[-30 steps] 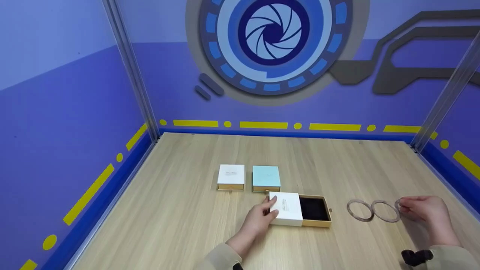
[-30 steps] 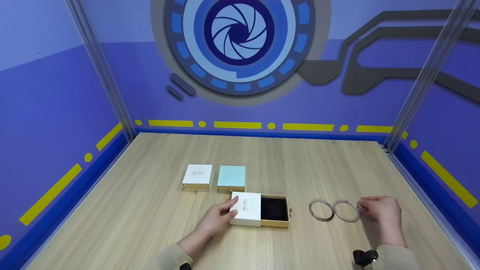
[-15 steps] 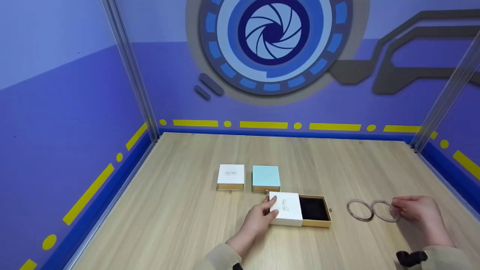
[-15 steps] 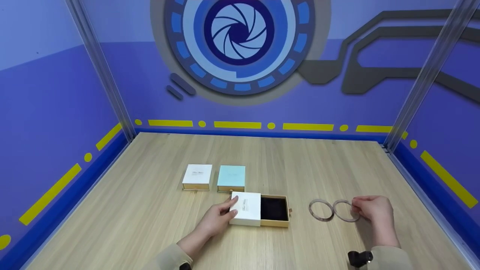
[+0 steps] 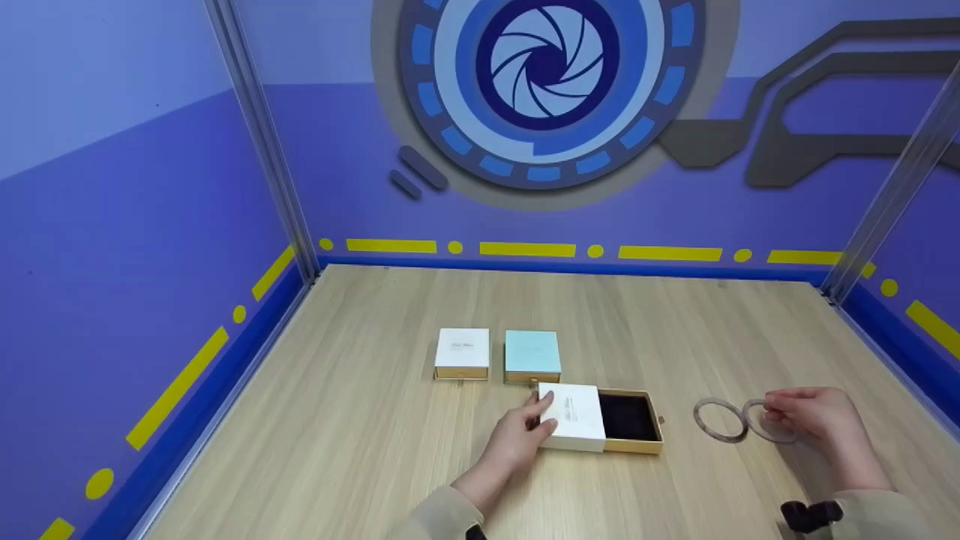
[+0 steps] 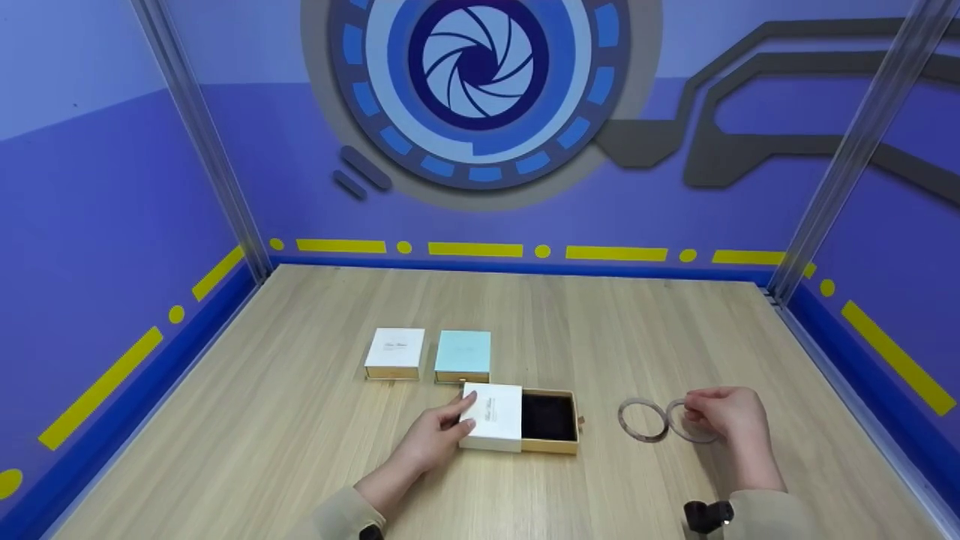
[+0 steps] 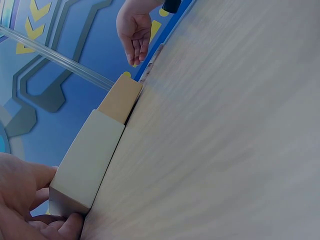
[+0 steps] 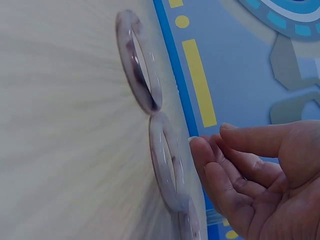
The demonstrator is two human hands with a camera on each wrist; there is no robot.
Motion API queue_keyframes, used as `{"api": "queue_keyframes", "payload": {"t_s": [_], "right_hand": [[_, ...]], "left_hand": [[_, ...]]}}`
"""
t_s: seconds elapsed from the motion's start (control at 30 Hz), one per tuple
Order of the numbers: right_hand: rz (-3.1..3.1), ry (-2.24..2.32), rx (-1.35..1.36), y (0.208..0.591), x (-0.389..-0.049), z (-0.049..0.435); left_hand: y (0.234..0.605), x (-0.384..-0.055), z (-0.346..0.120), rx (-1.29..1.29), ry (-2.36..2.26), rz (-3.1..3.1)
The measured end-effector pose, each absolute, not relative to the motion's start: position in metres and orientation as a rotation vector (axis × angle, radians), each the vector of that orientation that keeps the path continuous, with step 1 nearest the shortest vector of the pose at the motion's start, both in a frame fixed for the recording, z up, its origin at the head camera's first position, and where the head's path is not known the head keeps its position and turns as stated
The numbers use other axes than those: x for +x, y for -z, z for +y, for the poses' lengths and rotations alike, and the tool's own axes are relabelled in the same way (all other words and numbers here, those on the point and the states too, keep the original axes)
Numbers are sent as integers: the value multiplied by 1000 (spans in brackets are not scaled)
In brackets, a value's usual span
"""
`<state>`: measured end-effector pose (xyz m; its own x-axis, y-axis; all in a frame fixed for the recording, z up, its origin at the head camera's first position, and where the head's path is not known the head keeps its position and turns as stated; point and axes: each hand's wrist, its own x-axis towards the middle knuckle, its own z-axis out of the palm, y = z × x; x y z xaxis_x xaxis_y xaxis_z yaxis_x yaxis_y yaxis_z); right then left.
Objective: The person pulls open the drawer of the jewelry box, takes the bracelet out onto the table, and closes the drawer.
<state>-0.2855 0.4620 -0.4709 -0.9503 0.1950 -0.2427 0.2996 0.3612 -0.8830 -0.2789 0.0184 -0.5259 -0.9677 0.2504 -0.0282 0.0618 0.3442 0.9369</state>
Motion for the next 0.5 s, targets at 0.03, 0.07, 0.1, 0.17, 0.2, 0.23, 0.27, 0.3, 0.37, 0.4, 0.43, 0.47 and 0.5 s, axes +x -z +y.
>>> {"api": "queue_keyframes", "payload": {"t_s": [0.03, 0.07, 0.1, 0.17, 0.2, 0.23, 0.27, 0.3, 0.37, 0.4, 0.43, 0.47, 0.5], "right_hand": [[2503, 1668, 453, 470, -286, 460], [2502, 1665, 453, 470, -287, 458], [2516, 1641, 454, 470, -287, 456], [2545, 1593, 449, 469, -288, 453], [2566, 1563, 445, 469, -288, 451], [2582, 1545, 435, 469, -287, 449], [2591, 1538, 427, 469, -288, 448], [2595, 1538, 421, 469, -288, 446], [2598, 1547, 403, 470, -288, 443], [2595, 1550, 395, 470, -287, 442], [2588, 1557, 391, 471, -288, 441], [2574, 1569, 386, 470, -288, 440], [2560, 1575, 386, 470, -288, 439]], "left_hand": [[526, -279, 18, 284, -1689, 2430], [525, -278, 18, 285, -1690, 2430], [525, -278, 19, 282, -1691, 2429], [525, -278, 19, 278, -1691, 2431], [525, -278, 19, 279, -1689, 2434], [525, -278, 19, 281, -1690, 2435], [525, -278, 19, 282, -1688, 2439], [525, -278, 19, 282, -1686, 2440], [526, -278, 19, 284, -1684, 2443], [526, -278, 19, 284, -1682, 2444], [526, -278, 19, 282, -1682, 2443], [526, -278, 19, 281, -1681, 2444], [526, -278, 19, 279, -1682, 2442]]}}
